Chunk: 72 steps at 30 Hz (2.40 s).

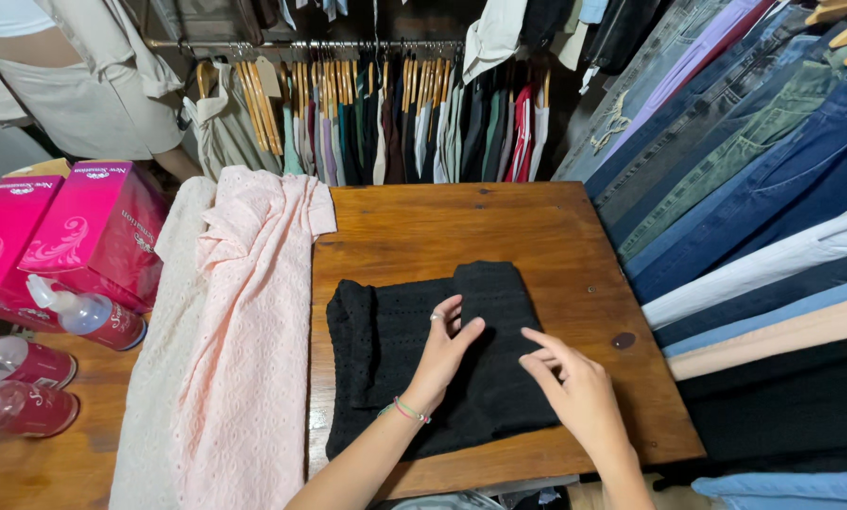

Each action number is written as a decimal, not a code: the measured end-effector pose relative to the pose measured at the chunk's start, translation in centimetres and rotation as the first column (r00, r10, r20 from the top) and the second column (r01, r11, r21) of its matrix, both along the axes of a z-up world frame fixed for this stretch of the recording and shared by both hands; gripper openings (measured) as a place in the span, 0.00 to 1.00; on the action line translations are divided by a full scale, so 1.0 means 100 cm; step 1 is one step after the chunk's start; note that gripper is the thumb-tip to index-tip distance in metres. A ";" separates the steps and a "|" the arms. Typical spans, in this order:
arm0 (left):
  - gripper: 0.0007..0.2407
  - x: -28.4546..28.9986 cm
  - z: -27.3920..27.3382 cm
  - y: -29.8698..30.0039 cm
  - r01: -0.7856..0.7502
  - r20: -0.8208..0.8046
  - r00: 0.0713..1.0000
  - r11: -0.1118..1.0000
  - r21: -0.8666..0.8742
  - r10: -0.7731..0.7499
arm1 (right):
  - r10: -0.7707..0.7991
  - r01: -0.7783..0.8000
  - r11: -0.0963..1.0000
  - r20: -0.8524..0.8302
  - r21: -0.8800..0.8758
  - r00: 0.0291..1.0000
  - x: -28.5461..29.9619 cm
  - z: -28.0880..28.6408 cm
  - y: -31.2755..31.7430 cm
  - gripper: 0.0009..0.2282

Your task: The person folds several pieces of clothing, including a mint green top, a white top, a pink top, and a black top, on a wooden table. They smooth out each item and fold it into a neat stack, placing the finished pile on the right side of the table.

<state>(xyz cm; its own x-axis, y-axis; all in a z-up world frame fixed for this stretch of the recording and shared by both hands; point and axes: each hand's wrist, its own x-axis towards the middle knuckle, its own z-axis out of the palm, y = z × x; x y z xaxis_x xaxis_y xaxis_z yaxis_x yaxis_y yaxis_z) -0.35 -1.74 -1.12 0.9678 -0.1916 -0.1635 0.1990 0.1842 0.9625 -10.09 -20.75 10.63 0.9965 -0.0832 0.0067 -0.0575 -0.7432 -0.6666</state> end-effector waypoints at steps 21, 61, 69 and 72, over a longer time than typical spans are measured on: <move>0.34 -0.050 0.057 0.056 -0.023 -0.314 0.949 0.990 -0.137 -0.022 | 0.177 -0.164 0.954 -0.029 0.253 0.984 0.011 -0.010 0.036 0.26; 0.21 -0.085 0.040 0.200 -0.533 0.616 0.788 0.493 0.687 -0.007 | 0.357 -0.376 0.656 -0.171 -0.654 0.918 0.055 -0.108 -0.007 0.40; 0.33 -0.079 -0.003 0.248 -0.420 0.443 0.897 -0.314 0.851 0.000 | 0.306 -0.353 0.738 -0.181 -0.576 0.935 0.205 -0.057 -0.033 0.35; 0.28 -0.069 -0.013 0.240 -0.399 0.404 0.913 -0.305 0.864 -0.050 | 0.286 -0.323 0.738 -0.158 -0.593 0.945 0.224 -0.053 -0.041 0.35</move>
